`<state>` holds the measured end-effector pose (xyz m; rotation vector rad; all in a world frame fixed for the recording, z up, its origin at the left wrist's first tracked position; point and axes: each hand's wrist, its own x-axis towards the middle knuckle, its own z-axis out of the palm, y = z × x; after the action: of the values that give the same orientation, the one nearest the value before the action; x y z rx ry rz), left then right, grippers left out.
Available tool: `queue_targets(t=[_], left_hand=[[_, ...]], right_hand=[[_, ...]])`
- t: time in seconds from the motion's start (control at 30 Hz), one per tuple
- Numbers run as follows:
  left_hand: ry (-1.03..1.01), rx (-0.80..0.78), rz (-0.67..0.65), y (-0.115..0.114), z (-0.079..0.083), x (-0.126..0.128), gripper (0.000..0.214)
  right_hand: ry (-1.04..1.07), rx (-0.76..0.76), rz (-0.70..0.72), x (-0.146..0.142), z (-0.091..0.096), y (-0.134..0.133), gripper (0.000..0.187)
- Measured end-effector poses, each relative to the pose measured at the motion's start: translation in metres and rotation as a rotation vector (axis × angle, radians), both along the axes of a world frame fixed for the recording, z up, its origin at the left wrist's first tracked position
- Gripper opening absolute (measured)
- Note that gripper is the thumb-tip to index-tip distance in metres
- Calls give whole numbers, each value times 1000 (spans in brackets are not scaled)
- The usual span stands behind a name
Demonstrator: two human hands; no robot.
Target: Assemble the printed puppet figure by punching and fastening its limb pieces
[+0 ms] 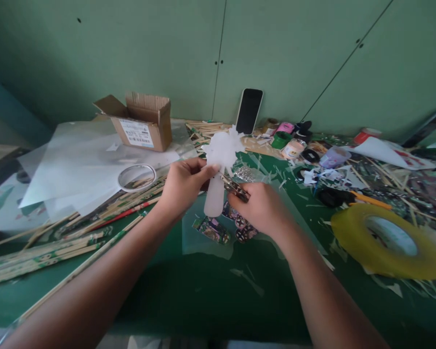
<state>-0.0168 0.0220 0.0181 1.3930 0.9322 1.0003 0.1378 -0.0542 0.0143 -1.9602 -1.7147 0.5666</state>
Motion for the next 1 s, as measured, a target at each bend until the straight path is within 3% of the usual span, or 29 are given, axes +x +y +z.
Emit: queue_targets(t=[0.37, 0.7, 1.0], left_hand=[[141, 87, -46, 1, 4, -5, 27], [145, 132, -26, 3, 1, -6, 26], [134, 177, -7, 5, -1, -6, 26]], right_hand=[[67, 6, 26, 5, -3, -1, 34], [-57, -7, 0, 1, 1, 0, 33], [-116, 49, -23, -1, -7, 5, 32]])
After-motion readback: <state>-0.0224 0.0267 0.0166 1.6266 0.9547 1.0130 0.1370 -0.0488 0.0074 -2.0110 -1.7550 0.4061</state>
